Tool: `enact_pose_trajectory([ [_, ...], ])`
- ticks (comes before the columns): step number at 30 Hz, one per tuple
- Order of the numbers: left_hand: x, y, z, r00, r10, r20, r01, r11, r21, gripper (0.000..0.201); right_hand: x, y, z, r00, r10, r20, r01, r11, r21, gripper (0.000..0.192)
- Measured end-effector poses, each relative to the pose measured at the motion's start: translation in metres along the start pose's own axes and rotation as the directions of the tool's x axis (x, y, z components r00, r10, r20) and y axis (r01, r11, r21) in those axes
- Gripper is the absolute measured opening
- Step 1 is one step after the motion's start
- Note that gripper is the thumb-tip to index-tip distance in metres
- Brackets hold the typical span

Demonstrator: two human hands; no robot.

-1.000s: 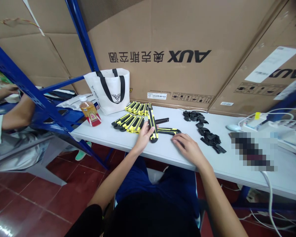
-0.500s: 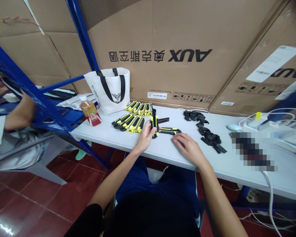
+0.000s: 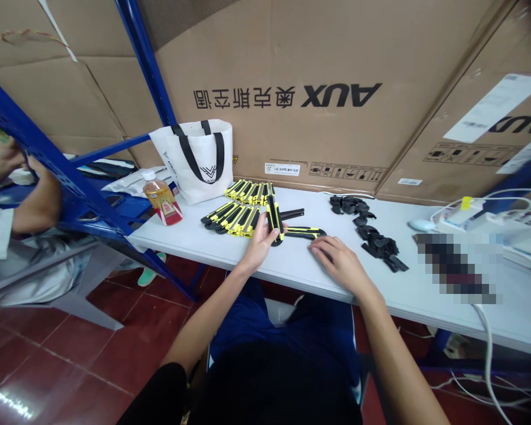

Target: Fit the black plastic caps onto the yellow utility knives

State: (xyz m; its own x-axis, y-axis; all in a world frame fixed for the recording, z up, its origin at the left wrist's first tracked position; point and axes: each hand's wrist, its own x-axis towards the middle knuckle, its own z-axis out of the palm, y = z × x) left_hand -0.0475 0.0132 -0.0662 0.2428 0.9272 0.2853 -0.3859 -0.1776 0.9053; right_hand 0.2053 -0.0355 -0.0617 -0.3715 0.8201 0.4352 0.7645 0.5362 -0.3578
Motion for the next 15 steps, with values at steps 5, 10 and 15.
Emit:
enact_pose_trajectory([
  [5, 0.0006, -0.0014, -0.0017, 1.0, 0.008, 0.016, -0.009, 1.0, 0.012, 0.067, 0.0001, 0.0004, 0.0001, 1.0, -0.004, -0.005, 0.004, 1.0, -0.001, 0.032],
  [10, 0.001, -0.0047, -0.0039, 1.0, 0.025, -0.004, -0.025, 0.999, 0.035, 0.071, 0.0002, 0.0003, 0.0003, 1.0, 0.005, -0.005, -0.005, 1.0, -0.002, 0.032],
  [15, 0.0022, -0.0083, -0.0053, 0.999, 0.016, -0.029, -0.016, 1.0, 0.013, 0.072, -0.0002, 0.0006, 0.0, 1.0, 0.008, 0.006, -0.008, 1.0, -0.001, 0.032],
])
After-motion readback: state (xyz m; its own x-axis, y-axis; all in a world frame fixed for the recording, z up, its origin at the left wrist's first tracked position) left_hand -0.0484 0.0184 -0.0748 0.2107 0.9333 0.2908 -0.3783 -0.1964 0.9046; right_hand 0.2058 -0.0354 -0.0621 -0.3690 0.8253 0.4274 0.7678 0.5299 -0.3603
